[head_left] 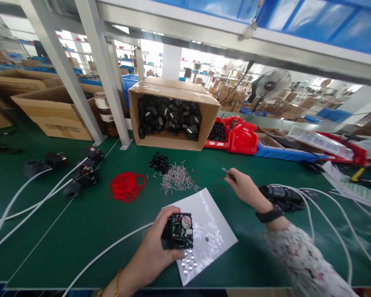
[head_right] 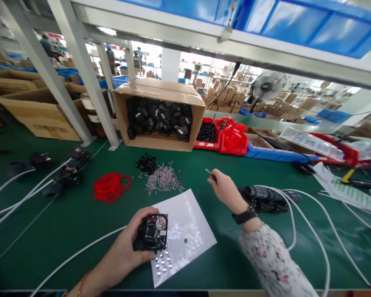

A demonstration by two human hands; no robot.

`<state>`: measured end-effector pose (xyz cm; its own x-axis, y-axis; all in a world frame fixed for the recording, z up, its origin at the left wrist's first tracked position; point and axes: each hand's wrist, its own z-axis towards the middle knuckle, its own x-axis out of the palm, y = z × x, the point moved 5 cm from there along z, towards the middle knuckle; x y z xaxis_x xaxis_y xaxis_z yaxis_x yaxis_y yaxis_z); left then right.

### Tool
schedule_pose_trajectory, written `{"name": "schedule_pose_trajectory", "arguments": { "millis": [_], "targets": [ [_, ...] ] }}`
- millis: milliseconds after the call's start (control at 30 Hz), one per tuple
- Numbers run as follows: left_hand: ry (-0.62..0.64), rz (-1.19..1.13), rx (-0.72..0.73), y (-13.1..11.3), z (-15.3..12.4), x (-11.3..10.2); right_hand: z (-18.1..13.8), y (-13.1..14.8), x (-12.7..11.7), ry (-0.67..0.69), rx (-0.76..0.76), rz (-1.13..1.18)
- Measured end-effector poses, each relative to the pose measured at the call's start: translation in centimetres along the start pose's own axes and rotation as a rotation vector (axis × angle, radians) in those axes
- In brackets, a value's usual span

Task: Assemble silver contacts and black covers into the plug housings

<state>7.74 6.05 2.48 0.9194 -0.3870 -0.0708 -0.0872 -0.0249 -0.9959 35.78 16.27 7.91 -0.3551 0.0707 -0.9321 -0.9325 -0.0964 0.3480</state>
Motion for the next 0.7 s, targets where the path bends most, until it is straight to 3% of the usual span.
{"name": "schedule_pose_trajectory", "arguments": {
  "millis": [167,267,333,467,567,700],
  "targets": [
    [-0.037,-0.044,-0.01,0.6,-0.1,-0.1,-3.1,6.6,-5.7,-0.007,-0.163,0.082],
    [-0.044,-0.017,0.059,0.2,0.0,-0.2,-6.9,11.6,-6.8,0.035,-0.276,0.217],
    [-0.034,0.029,0.134,-0.3,0.1,-0.3,-9.4,14.6,-5.6,0.144,-0.32,0.305],
    [-0.046,0.076,0.247,-0.7,0.2,-0.6,-12.3,18.4,-0.4,0.36,-0.38,0.335],
    [-0.052,0.064,0.307,-0.6,0.2,-0.9,-11.2,18.6,2.6,0.356,-0.314,0.295],
    [-0.059,0.025,0.311,-0.3,0.4,-1.1,-8.4,17.6,3.5,0.333,-0.239,0.356]
  ]
}}
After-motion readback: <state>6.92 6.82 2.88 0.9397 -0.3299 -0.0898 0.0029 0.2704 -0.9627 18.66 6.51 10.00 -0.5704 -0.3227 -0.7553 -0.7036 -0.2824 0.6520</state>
